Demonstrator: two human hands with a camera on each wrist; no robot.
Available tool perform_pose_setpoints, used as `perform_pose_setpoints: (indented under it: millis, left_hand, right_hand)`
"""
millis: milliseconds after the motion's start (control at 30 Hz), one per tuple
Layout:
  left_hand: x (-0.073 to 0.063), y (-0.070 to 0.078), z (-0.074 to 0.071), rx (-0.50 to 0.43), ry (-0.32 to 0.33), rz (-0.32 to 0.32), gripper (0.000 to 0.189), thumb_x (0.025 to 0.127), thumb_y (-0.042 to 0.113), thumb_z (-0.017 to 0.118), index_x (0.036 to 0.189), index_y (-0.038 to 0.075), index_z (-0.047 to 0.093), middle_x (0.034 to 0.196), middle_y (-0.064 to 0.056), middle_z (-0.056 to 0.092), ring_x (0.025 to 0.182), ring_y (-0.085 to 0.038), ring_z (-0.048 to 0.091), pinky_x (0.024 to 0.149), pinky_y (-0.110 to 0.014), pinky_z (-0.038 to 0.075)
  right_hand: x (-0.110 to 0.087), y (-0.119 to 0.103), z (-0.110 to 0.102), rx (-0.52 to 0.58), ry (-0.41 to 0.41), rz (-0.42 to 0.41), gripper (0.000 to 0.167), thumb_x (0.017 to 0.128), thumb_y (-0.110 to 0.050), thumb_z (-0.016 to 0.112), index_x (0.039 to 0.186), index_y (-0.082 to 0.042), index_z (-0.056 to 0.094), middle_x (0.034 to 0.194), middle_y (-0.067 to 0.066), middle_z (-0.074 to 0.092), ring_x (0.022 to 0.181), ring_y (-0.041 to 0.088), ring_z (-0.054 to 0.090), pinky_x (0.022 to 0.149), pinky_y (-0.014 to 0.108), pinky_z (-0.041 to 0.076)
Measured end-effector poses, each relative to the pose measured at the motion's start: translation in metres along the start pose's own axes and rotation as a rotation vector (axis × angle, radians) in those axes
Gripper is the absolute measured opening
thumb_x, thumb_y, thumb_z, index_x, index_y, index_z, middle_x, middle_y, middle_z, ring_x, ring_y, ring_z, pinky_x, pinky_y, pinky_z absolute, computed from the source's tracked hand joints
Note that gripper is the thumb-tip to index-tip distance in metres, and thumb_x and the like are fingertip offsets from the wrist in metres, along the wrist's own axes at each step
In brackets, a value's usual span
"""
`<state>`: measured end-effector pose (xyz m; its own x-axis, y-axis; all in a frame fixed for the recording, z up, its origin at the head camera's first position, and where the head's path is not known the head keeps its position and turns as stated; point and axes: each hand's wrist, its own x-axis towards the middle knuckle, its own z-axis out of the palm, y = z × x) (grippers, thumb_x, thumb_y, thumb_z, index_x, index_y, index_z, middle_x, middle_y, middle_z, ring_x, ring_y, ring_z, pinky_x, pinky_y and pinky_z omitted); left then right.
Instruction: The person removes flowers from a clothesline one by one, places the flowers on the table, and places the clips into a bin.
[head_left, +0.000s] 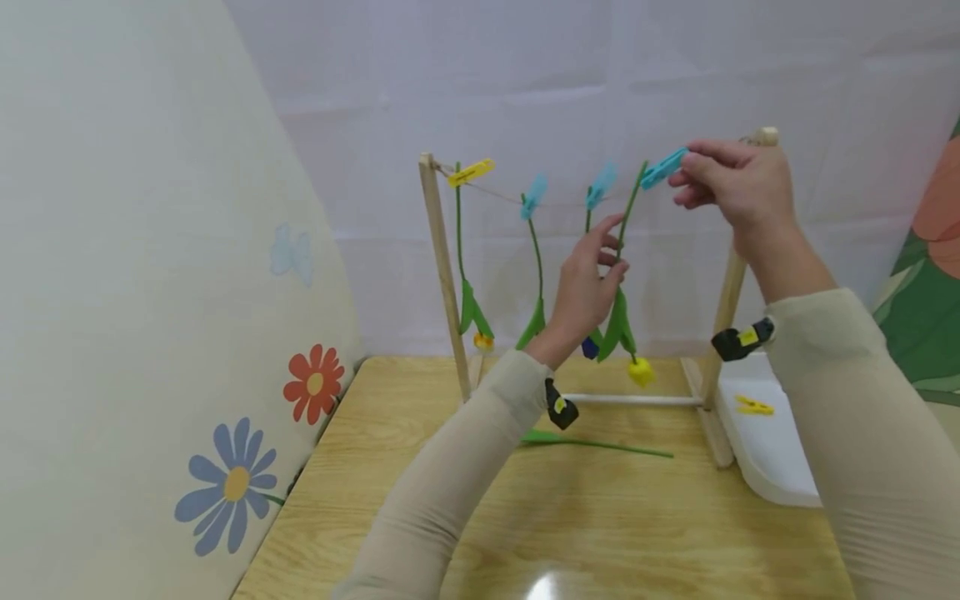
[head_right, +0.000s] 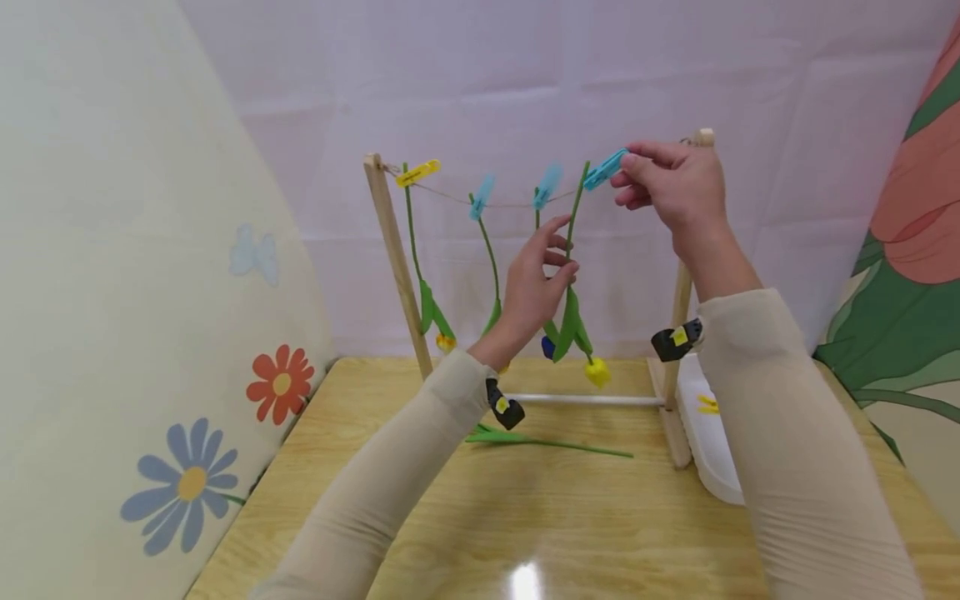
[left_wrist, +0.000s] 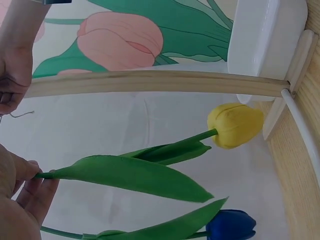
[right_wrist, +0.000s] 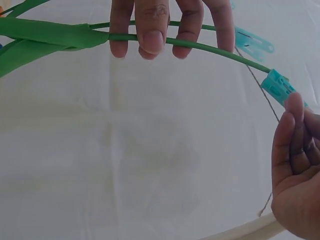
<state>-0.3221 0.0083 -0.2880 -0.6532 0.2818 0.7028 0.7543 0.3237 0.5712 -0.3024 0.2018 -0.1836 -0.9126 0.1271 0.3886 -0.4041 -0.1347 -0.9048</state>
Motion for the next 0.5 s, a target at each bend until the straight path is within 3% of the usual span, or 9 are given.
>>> perform_pose_setpoints:
  millis: [300, 500]
  left_hand:
    - [-0.004, 0.005, -0.005, 0.018, 0.007, -0.013, 0.057, 0.096, -0.004, 0.064, 0.148, 0.007, 0.046, 0.116, -0.017, 0.064, 0.097, -0.022, 0.069, 0.073, -0.013, 0.055]
    - [-0.008, 0.005, -0.010, 0.041, 0.009, -0.001, 0.055, 0.097, -0.001, 0.064, 0.148, 0.010, 0.047, 0.115, -0.015, 0.066, 0.100, -0.022, 0.069, 0.075, -0.014, 0.055]
  right_hand:
    - [-0.001, -0.002, -0.008, 0.090, -0.003, -0.041, 0.023, 0.087, -0.012, 0.078, 0.107, -0.002, 0.076, 0.079, 0.007, 0.076, 0.062, 0.015, 0.072, 0.062, 0.023, 0.060]
    - [-0.001, 0.001, -0.015, 0.069, -0.030, -0.052, 0.040, 0.093, -0.014, 0.073, 0.126, 0.006, 0.065, 0.084, 0.008, 0.075, 0.067, 0.016, 0.072, 0.067, 0.023, 0.060]
